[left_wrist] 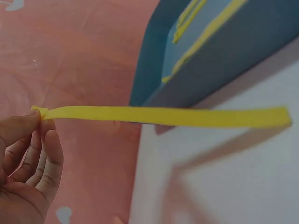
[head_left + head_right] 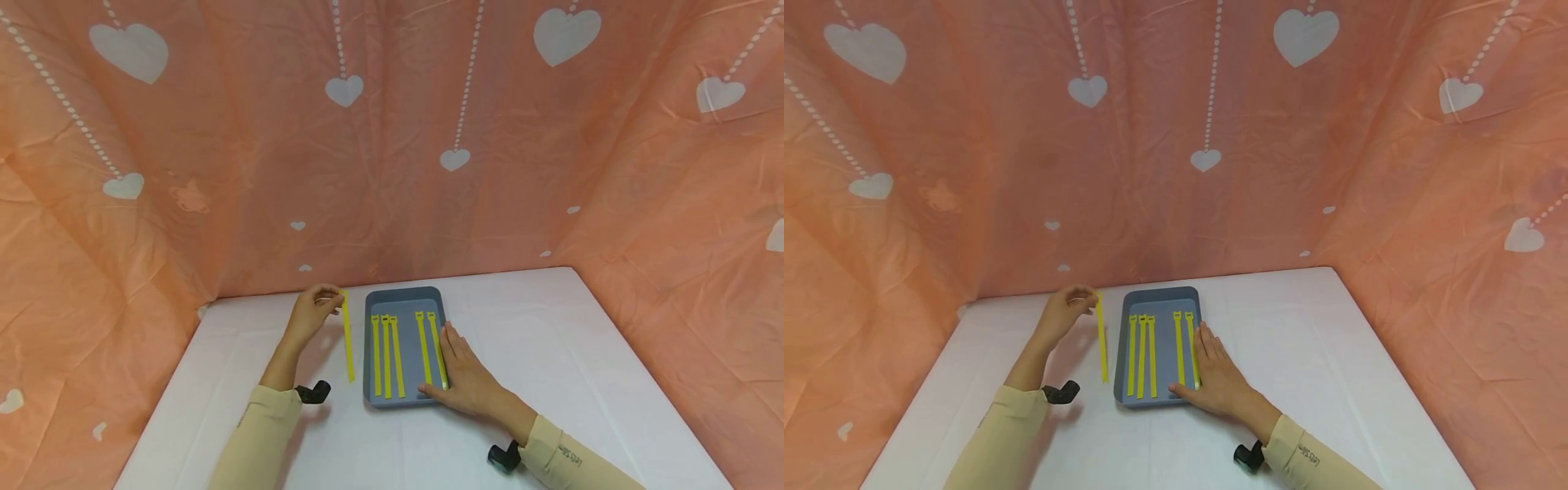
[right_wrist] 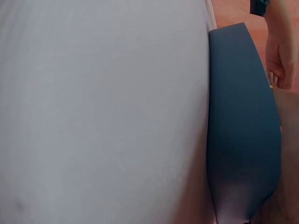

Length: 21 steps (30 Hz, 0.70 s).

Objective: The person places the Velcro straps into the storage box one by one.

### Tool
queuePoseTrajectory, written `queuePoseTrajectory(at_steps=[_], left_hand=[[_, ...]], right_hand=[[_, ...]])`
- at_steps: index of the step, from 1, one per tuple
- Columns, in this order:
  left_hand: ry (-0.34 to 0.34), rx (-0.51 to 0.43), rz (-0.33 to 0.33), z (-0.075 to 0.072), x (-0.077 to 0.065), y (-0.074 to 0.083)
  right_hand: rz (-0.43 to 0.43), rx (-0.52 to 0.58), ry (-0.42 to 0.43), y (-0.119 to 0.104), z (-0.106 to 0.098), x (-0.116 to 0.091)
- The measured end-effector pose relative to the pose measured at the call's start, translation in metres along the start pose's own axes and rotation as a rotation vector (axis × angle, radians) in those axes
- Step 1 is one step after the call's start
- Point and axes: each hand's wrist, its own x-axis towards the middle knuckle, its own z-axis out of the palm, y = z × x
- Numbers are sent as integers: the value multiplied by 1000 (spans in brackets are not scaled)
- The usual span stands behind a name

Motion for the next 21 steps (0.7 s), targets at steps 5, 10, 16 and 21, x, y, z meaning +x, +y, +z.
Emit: queuePoseTrajectory(at_steps=[5,10,16,21], left_hand=[[14,-13,14,-1,-1,14],[16,-19,41,-2,-4,30],[20,-26,67,-1,-3,45],[21,-72,76,-4,1,50]], right_hand=[[-2,-3,-2,1,0,0],[-1,-3,-4,1,1,0],[-18,3,35,1,2,-2],[-29,20,59,1,3,-2]])
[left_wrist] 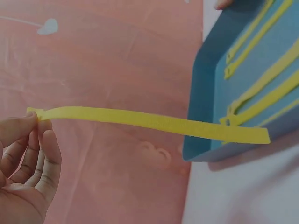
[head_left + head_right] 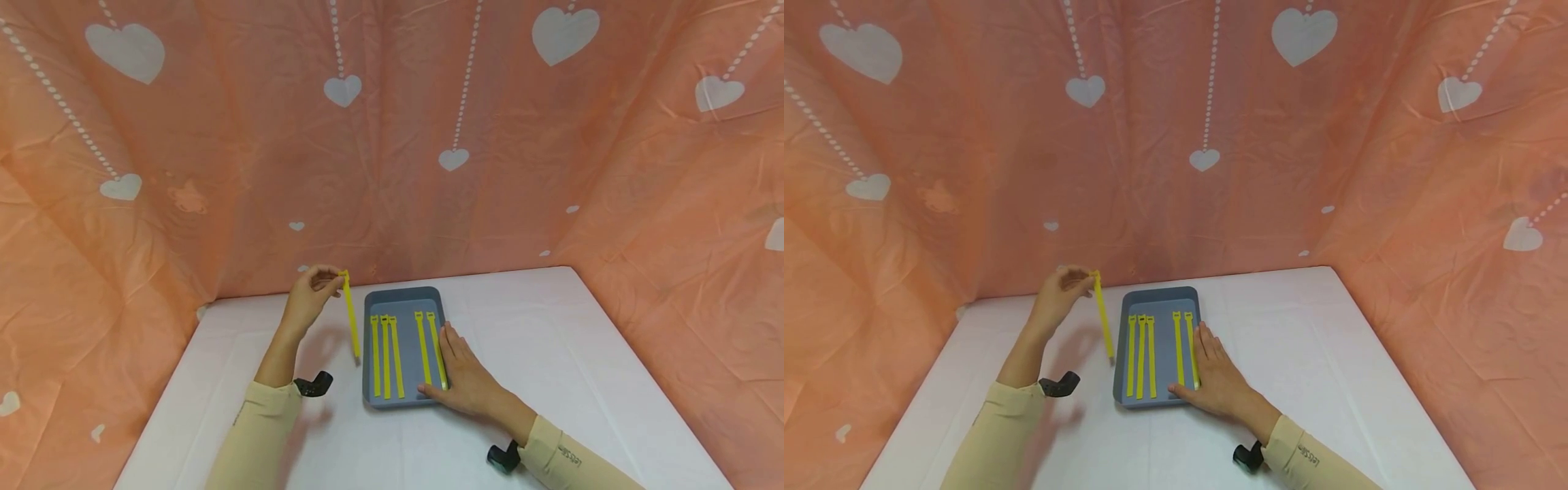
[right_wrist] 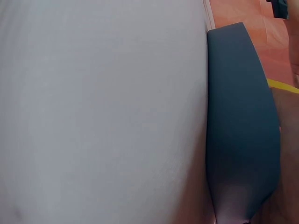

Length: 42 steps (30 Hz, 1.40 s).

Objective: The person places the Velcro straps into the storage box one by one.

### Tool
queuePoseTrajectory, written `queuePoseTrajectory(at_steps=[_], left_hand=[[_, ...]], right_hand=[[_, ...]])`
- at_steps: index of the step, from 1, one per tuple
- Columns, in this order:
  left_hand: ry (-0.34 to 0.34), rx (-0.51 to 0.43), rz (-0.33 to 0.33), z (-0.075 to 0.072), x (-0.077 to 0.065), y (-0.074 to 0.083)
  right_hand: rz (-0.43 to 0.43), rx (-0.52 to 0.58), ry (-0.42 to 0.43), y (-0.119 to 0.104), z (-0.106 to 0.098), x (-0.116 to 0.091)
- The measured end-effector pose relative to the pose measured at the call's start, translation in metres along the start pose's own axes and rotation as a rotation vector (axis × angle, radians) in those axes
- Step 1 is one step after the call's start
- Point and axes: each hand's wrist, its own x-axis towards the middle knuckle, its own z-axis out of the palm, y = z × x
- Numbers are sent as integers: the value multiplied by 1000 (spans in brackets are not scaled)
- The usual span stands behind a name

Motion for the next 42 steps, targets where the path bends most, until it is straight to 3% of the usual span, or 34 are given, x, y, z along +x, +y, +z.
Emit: queuePoseTrajectory(at_steps=[6,14,23,42], left_hand=[[-4,-82,17,2,0,12],[-41,-130,29,15,-1,26],[-87,-139,62,34,2,27],[-165,-142,22,70,1,14]], right_hand=[[16,-4,-15,0,1,0],[36,-9,-66,-1,-2,2],[39,-11,-69,0,-2,1],[44,11,-74,0,-4,2]])
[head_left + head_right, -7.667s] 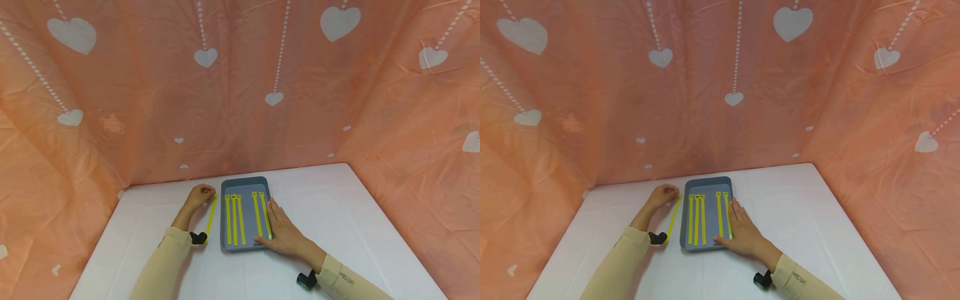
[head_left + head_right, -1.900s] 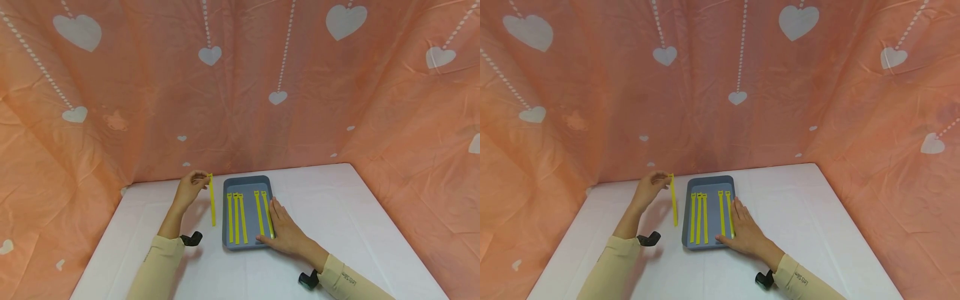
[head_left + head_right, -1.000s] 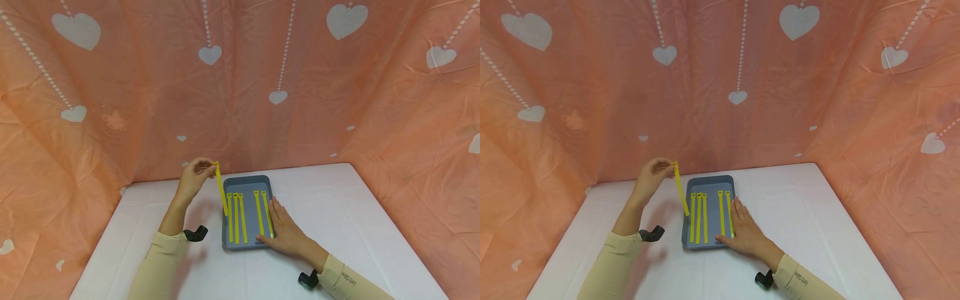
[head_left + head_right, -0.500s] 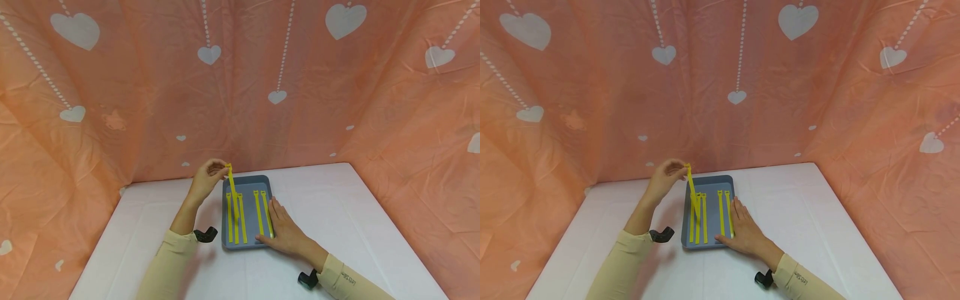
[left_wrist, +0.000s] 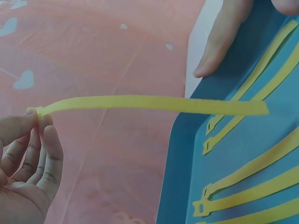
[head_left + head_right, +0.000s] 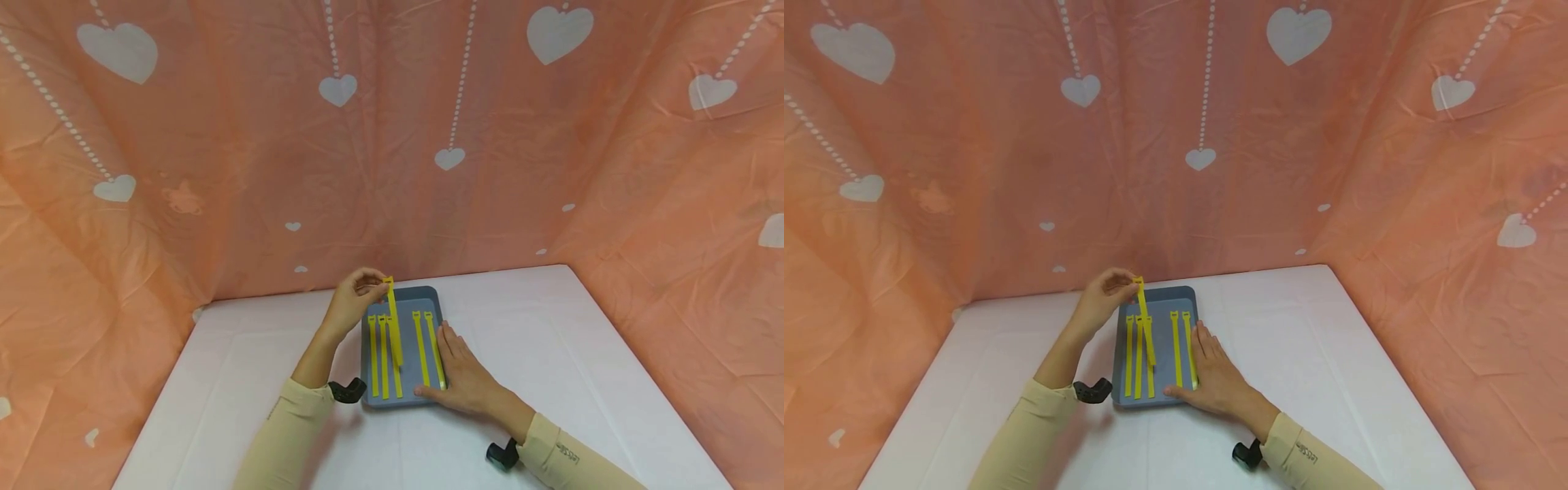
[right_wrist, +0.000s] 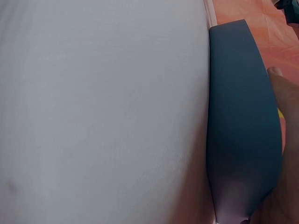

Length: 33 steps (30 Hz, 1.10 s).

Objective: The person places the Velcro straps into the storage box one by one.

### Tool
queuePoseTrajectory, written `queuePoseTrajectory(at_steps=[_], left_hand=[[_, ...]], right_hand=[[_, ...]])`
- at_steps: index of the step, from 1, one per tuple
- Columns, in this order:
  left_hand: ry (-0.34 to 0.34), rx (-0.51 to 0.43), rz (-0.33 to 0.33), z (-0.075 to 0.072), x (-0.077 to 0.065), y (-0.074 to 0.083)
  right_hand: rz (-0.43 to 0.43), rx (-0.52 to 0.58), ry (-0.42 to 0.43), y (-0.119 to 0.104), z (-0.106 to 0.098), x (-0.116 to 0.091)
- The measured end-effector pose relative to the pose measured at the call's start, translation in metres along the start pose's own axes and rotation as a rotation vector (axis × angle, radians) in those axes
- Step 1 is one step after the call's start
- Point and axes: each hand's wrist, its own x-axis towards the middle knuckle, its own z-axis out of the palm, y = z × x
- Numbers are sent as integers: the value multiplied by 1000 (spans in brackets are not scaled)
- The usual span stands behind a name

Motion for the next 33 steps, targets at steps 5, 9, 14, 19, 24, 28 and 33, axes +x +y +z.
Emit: queuePoseTrajectory(at_steps=[5,9,14,19,24,28,33], left_hand=[[-4,-1,-10,7,-1,-3],[-21,-1,-22,13,-2,-8],[-29,-4,-41,18,-2,-15],[-24,-12,-63,22,1,-25],[-24,8,-70,24,4,-33],[-22,34,-81,26,6,-39],[-23,67,-88,28,9,-49]], right_hand=[[0,-5,2,1,1,0],[-2,-8,3,1,0,0],[-5,-9,7,1,0,0],[-9,-13,11,1,0,-1],[-11,-10,9,0,-1,-1],[-7,-9,4,1,-1,-1],[-7,-13,4,1,-1,-1]])
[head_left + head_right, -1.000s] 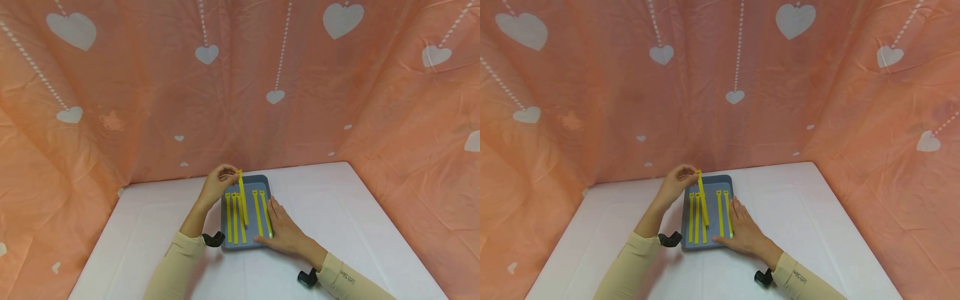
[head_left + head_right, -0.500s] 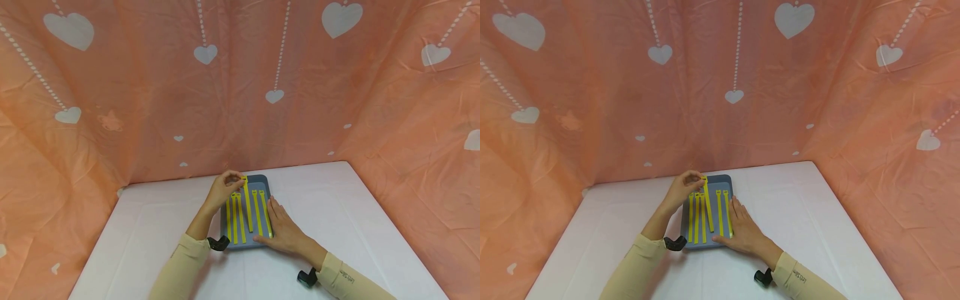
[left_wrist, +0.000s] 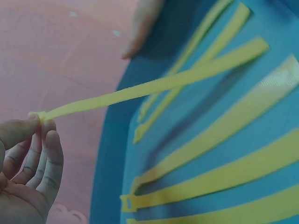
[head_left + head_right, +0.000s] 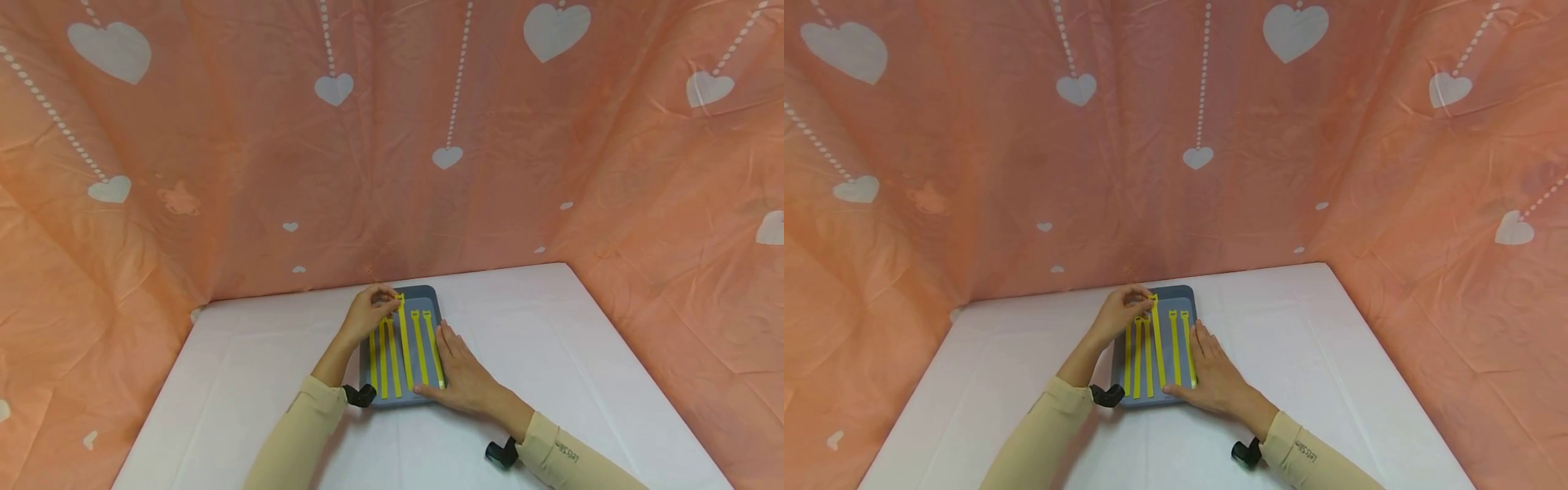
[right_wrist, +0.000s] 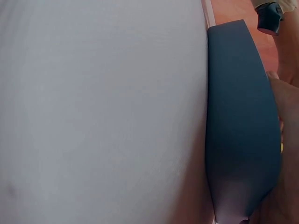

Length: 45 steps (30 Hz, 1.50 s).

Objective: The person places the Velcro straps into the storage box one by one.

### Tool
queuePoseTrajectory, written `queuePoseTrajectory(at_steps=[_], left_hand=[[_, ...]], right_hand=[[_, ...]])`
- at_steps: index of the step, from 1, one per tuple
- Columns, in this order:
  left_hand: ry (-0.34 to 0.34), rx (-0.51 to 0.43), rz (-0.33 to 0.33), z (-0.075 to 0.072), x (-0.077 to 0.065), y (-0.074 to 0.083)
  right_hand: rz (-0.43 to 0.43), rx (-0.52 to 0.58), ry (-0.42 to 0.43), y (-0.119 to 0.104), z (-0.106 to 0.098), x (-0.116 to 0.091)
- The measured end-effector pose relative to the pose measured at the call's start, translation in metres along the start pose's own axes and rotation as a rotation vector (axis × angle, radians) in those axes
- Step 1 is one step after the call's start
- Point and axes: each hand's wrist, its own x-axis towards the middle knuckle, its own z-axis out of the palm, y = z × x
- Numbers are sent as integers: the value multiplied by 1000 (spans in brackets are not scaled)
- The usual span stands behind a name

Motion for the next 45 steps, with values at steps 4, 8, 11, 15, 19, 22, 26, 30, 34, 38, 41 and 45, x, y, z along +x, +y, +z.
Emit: queuePoseTrajectory(at_steps=[4,8,11,15,19,22,26,30,34,38,41,45], left_hand=[[-3,43,-8,2,3,-8],[-14,74,-9,3,5,-12],[-30,101,-6,4,7,-14],[-46,138,-13,6,9,-17],[-55,180,-36,7,10,-19],[-64,213,-54,8,9,-20],[-74,260,-67,9,8,-21],[-77,297,-57,9,7,-24],[-74,320,-49,10,7,-25],[-65,329,-68,11,9,-25],[-62,328,-93,12,10,-25],[-69,332,-113,13,9,-26]], right_hand=[[-6,0,4,0,1,0],[-4,2,6,-1,0,-1],[-4,0,8,-1,-1,-1],[-9,-8,14,-1,0,-1],[-12,-12,16,-1,0,-1],[-10,-8,12,0,0,-1],[-9,-4,14,0,1,0],[-13,-2,30,0,2,-1],[-28,5,67,-1,4,-2],[-33,12,83,-1,4,-2],[-25,4,58,0,3,-1],[-15,-7,22,-1,2,1]])
